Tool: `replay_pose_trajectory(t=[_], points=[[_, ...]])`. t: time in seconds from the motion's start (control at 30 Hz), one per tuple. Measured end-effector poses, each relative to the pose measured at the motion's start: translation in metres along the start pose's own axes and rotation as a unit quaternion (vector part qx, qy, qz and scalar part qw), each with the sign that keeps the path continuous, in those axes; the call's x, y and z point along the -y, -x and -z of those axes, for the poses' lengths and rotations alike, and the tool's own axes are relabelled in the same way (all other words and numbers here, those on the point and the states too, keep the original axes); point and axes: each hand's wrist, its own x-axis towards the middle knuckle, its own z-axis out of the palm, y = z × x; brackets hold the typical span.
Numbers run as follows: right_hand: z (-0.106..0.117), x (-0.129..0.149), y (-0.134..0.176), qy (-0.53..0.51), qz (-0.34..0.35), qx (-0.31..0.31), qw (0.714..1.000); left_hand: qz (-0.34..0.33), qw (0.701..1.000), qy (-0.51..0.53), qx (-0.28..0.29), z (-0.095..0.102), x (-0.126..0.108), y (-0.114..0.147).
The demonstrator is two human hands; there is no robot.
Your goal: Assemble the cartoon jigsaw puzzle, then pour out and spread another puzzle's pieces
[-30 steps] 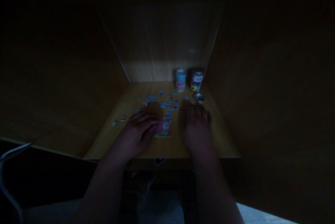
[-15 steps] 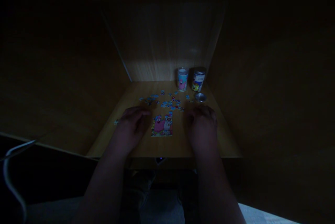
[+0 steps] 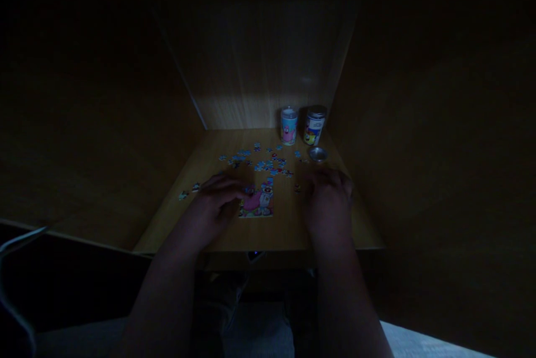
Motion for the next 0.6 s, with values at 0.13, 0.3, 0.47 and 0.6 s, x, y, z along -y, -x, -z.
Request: replay_pose_trajectory(t=[0.13, 0.3, 0.47, 0.6], points=[[-0.002, 0.002, 0.000, 0.033, -0.002, 0.029, 0.999, -0.017, 0.999, -0.004, 0.034, 0.000, -0.001, -0.001], [-0.007, 0.011, 0.001, 0.057, 0.009, 0.086, 0.995, -0.021, 0.999, -0.009, 0.048, 0.001, -0.007, -0.003], [-0.014, 0.015, -0.001, 0.040, -0.003, 0.099, 0.994, -0.019, 0.998, -0.007, 0.053, -0.001, -0.009, -0.003], [-0.014, 0.017, -0.005, 0.027, -0.012, 0.122, 0.992, -0.014, 0.999, -0.001, 0.048, -0.003, -0.007, -0.003]])
